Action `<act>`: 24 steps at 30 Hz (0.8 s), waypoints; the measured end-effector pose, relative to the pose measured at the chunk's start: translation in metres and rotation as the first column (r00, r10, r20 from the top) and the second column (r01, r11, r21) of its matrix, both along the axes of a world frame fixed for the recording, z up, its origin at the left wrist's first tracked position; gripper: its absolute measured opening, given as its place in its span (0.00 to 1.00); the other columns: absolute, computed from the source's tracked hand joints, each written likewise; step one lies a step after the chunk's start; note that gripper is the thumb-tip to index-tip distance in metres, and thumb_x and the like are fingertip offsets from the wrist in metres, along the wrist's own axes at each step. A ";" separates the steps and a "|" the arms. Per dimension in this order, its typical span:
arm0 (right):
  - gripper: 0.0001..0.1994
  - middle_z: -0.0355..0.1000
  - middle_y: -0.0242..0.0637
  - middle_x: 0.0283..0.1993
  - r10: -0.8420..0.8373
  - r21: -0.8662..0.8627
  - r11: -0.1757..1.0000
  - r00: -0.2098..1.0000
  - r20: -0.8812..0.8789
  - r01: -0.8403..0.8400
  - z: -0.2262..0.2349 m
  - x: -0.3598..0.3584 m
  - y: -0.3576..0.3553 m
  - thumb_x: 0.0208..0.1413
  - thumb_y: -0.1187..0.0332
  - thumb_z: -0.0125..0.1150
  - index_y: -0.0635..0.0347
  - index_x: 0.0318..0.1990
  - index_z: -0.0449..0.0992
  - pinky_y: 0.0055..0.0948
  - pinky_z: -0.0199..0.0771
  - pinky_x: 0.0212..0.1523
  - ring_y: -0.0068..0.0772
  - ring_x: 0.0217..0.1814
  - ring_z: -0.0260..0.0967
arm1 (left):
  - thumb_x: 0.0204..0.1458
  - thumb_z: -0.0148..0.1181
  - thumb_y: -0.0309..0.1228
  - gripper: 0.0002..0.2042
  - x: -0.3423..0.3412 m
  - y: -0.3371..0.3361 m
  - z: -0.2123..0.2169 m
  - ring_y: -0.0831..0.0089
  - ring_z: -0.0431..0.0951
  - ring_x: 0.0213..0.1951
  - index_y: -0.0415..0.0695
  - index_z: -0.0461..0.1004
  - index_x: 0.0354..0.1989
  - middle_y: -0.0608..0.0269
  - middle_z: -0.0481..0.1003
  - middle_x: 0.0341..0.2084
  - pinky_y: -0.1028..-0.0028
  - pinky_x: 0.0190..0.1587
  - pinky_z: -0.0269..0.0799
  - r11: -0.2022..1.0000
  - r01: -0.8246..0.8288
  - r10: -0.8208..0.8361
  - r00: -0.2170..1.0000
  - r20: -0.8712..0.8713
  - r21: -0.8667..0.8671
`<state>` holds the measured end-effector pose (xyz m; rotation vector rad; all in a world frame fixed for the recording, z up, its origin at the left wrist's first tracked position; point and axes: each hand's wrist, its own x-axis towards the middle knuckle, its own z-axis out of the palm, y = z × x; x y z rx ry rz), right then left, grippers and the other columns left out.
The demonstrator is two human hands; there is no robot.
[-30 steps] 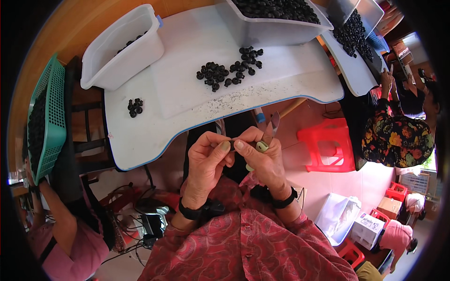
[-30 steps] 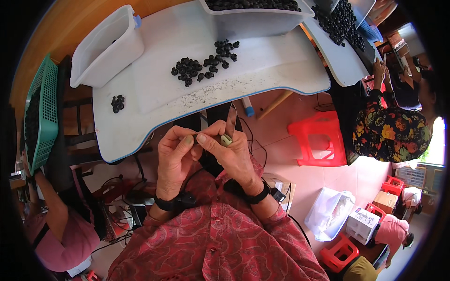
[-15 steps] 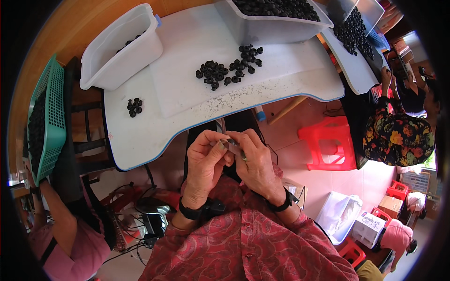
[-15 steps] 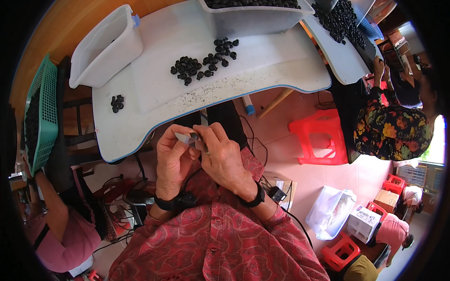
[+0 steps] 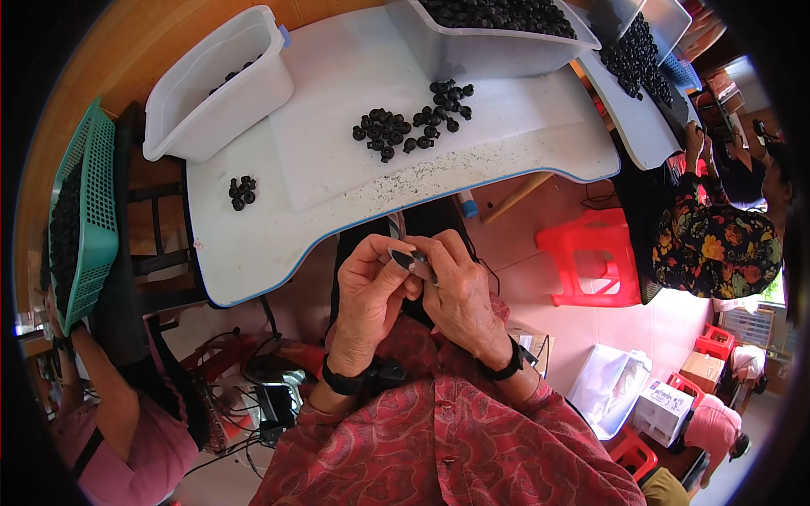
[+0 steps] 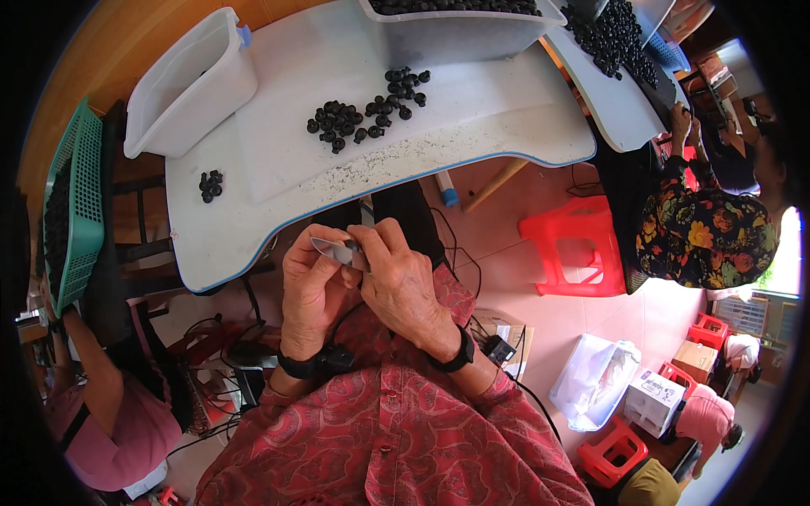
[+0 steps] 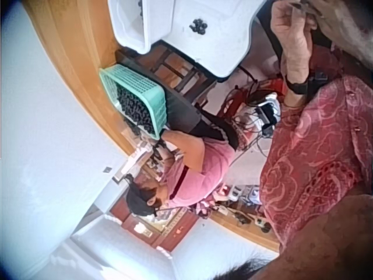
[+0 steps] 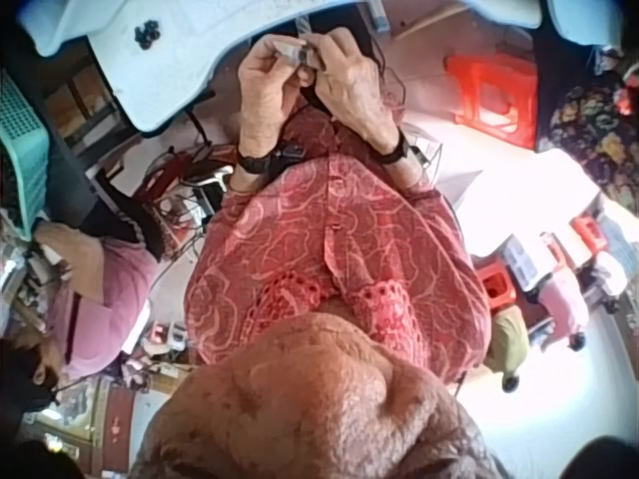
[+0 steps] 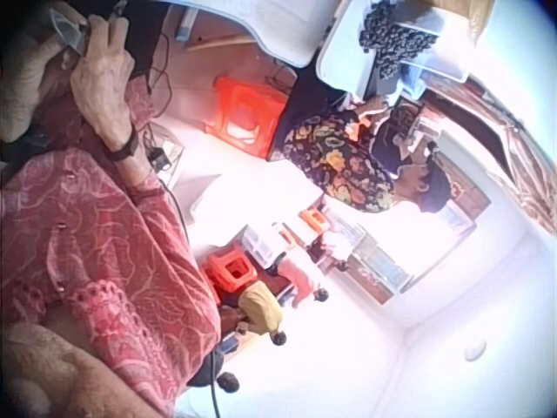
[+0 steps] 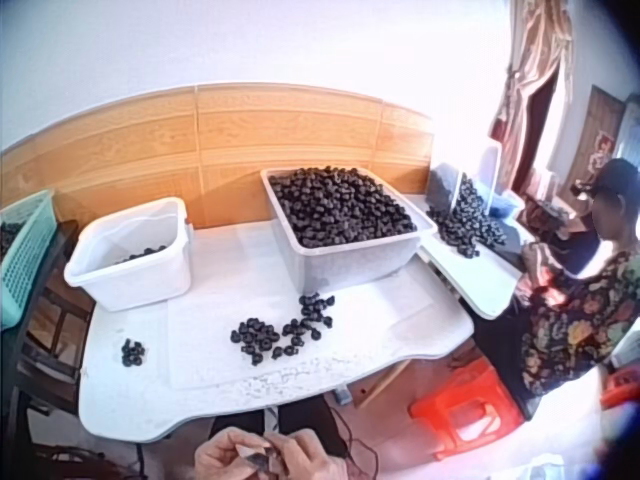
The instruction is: Pitting and trimming small dark fruit (likely olives) using a knife.
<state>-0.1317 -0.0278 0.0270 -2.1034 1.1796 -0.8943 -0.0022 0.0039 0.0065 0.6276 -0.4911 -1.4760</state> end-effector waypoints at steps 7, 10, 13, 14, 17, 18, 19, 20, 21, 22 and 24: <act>0.17 0.65 0.41 0.36 -0.016 -0.011 1.000 1.000 -0.002 0.016 0.000 0.001 0.000 0.43 0.82 0.55 0.62 0.44 0.72 0.39 0.75 0.26 0.47 0.28 0.73 | 0.57 0.56 0.25 0.06 0.000 0.000 0.002 0.79 0.72 0.25 0.38 0.71 0.41 0.63 0.74 0.26 0.80 0.28 0.68 1.000 0.010 -0.010 0.999 -0.031 0.015; 0.16 0.65 0.41 0.35 -0.016 -0.014 1.000 1.000 -0.009 0.016 -0.002 -0.001 -0.001 0.44 0.81 0.56 0.61 0.43 0.73 0.39 0.75 0.26 0.48 0.28 0.73 | 0.57 0.56 0.25 0.06 0.000 0.000 -0.001 0.78 0.72 0.25 0.38 0.70 0.41 0.63 0.73 0.26 0.79 0.27 0.68 1.000 0.028 -0.028 0.999 -0.030 0.001; 0.16 0.65 0.41 0.35 -0.018 0.001 1.000 1.000 -0.015 0.018 -0.002 -0.002 -0.001 0.44 0.80 0.56 0.60 0.44 0.73 0.39 0.75 0.26 0.48 0.28 0.72 | 0.57 0.55 0.25 0.06 -0.001 -0.001 0.001 0.78 0.72 0.25 0.38 0.70 0.41 0.64 0.72 0.25 0.79 0.26 0.67 1.000 0.016 -0.015 0.999 -0.050 0.023; 0.15 0.66 0.42 0.36 -0.047 0.044 0.998 0.999 -0.001 0.047 0.001 -0.001 0.000 0.46 0.81 0.56 0.60 0.44 0.73 0.39 0.74 0.27 0.47 0.31 0.72 | 0.57 0.55 0.25 0.06 -0.001 -0.001 0.003 0.78 0.71 0.24 0.39 0.70 0.41 0.65 0.72 0.24 0.79 0.26 0.67 0.999 -0.003 0.007 0.997 -0.074 0.050; 0.16 0.66 0.42 0.36 -0.056 0.033 0.998 0.998 -0.009 0.057 0.002 -0.001 0.000 0.46 0.81 0.55 0.60 0.44 0.73 0.38 0.74 0.27 0.47 0.31 0.72 | 0.58 0.55 0.26 0.06 -0.002 -0.002 0.008 0.80 0.70 0.24 0.39 0.70 0.42 0.66 0.71 0.24 0.79 0.26 0.66 0.999 -0.014 0.017 0.997 -0.073 0.040; 0.17 0.65 0.41 0.36 -0.034 -0.021 0.999 0.999 -0.029 0.034 0.002 -0.001 0.000 0.43 0.81 0.55 0.61 0.45 0.72 0.39 0.75 0.26 0.47 0.29 0.72 | 0.58 0.55 0.26 0.06 -0.003 -0.002 0.007 0.80 0.70 0.24 0.39 0.70 0.42 0.66 0.71 0.24 0.79 0.26 0.66 0.999 -0.014 0.017 0.997 -0.072 0.040; 0.17 0.65 0.41 0.36 -0.034 -0.020 0.999 0.999 -0.028 0.034 0.003 -0.001 0.000 0.43 0.81 0.55 0.61 0.45 0.72 0.39 0.75 0.26 0.47 0.29 0.72 | 0.58 0.55 0.27 0.07 -0.003 -0.002 0.005 0.80 0.70 0.24 0.39 0.70 0.42 0.67 0.71 0.24 0.79 0.26 0.66 0.999 -0.024 0.028 0.996 -0.079 0.044; 0.18 0.65 0.41 0.36 -0.030 -0.024 0.999 0.999 -0.038 0.029 0.004 -0.001 0.001 0.43 0.81 0.56 0.61 0.45 0.72 0.39 0.75 0.26 0.47 0.29 0.72 | 0.58 0.55 0.28 0.07 -0.003 -0.001 0.003 0.81 0.70 0.24 0.39 0.70 0.42 0.67 0.71 0.24 0.79 0.26 0.66 0.998 -0.034 0.039 0.996 -0.086 0.048; 0.18 0.65 0.41 0.36 -0.026 -0.029 0.999 0.999 -0.047 0.024 0.005 -0.001 0.001 0.43 0.80 0.56 0.61 0.45 0.72 0.39 0.75 0.26 0.46 0.29 0.72 | 0.58 0.55 0.28 0.07 -0.003 -0.001 0.002 0.81 0.70 0.24 0.39 0.70 0.42 0.67 0.71 0.24 0.79 0.26 0.66 0.998 -0.035 0.039 0.996 -0.085 0.048; 0.18 0.65 0.41 0.36 -0.025 -0.029 0.999 0.999 -0.047 0.024 0.006 0.000 0.002 0.43 0.80 0.56 0.61 0.45 0.72 0.39 0.75 0.26 0.46 0.29 0.72 | 0.57 0.56 0.28 0.08 -0.001 -0.001 0.001 0.81 0.70 0.24 0.39 0.71 0.43 0.67 0.71 0.25 0.80 0.26 0.66 1.000 -0.011 0.013 0.996 -0.091 0.024; 0.18 0.65 0.40 0.37 -0.036 -0.041 0.999 0.997 -0.062 0.034 0.005 0.000 0.002 0.43 0.80 0.57 0.60 0.46 0.72 0.39 0.75 0.25 0.46 0.29 0.72 | 0.56 0.57 0.28 0.09 0.000 0.000 0.000 0.81 0.71 0.24 0.39 0.71 0.44 0.66 0.72 0.25 0.80 0.26 0.67 1.000 0.014 -0.014 0.995 -0.097 0.001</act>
